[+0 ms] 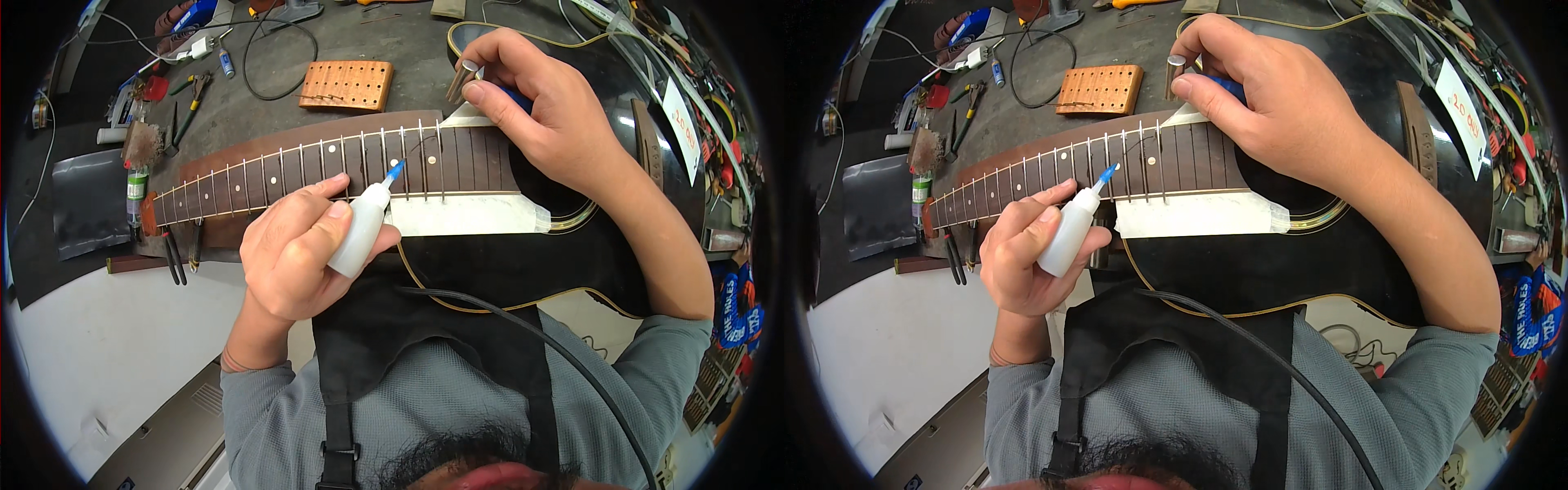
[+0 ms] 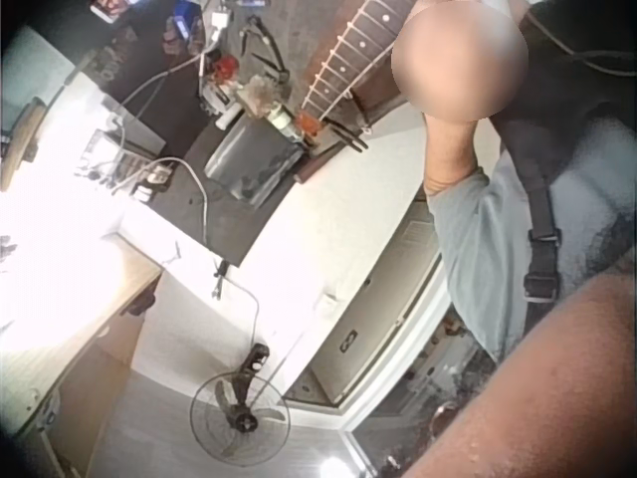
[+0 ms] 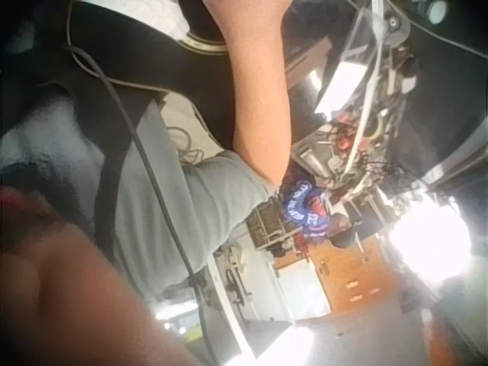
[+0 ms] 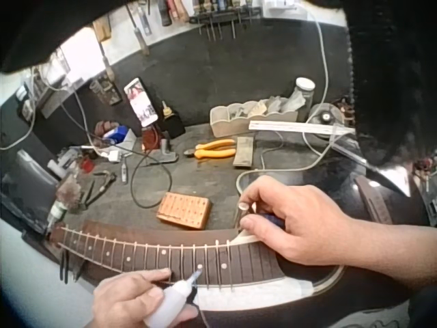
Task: The person repairs a guitar fretboard by applying glue to fret slots and inserting frets. They use a hammer to tap the frets into place and a blue-handled tool to adjust them. The process involves repeated application of glue and hammering to secure the frets.
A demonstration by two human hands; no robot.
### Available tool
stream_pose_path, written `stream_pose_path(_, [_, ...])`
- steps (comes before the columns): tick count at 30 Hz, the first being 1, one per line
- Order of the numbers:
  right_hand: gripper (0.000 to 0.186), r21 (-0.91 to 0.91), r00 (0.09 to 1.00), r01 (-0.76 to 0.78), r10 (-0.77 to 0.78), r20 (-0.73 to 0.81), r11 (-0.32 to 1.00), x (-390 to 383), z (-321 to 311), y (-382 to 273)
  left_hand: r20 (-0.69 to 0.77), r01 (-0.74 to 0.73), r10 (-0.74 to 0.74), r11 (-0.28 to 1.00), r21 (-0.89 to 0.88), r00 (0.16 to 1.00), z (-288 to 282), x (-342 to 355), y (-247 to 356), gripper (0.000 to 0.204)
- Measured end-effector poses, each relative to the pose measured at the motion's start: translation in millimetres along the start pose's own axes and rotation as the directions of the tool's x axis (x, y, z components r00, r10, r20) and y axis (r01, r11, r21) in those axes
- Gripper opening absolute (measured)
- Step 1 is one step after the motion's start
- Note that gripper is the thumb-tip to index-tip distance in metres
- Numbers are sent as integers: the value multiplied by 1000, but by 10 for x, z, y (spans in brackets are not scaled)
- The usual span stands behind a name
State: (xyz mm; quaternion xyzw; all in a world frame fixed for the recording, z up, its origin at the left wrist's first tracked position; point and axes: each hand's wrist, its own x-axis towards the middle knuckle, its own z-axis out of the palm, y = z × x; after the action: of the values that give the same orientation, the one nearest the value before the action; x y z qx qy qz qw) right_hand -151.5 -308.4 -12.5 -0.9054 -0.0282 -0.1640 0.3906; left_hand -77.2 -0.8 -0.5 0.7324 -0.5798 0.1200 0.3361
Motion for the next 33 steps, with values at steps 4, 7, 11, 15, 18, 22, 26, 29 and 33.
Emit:
stream_pose_path(4, [25, -17, 1000, 16, -16, -9, 1000, -1, 6, 17, -17, -6, 7, 999, 35, 1000, 32, 31, -2, 64])
stream_pose_path(7, [25, -20, 1000, 13, -14, -7, 1000, 2, 6, 9, -41, -23, 24, 999, 40, 999, 55, 42, -23, 61])
stream_pose_path(11, [25, -24, 1000, 8, -8, 1, 1000, -3, -3, 7, -77, -46, 49, 998, 38, 996, 89, 73, -38, 55])
stream_pose_path(15, [25, -29, 1000, 13, -13, -2, 999, -6, 3, -1, -75, -59, 61, 998, 24, 995, 88, 57, -35, 54])
stream_pose_path(18, [25, -21, 1000, -5, 5, 25, 1000, -3, 1, -5, -8, -44, 44, 999, 18, 999, 30, 19, 15, 62])
stream_pose_path(22, [23, -29, 998, 6, -4, 59, 1000, 16, -17, -49, -25, -19, 17, 994, -104, 1000, -77, -41, 80, 58])
stream_pose_path(26, [21, -68, 996, 80, -77, 51, 994, -33, -10, -97, -218, 27, -108, 939, -343, 970, -206, -295, -10, 56])
stream_pose_path(29, [19, -112, 991, 108, -98, 88, 988, -57, -26, -164, -357, 158, -462, 763, -627, 812, -382, -470, 13, 46])
stream_pose_path(33, [18, -172, 988, 116, -96, 121, 978, -83, -50, -268, -479, 150, -622, 693, -706, 619, -583, -865, -188, 29])
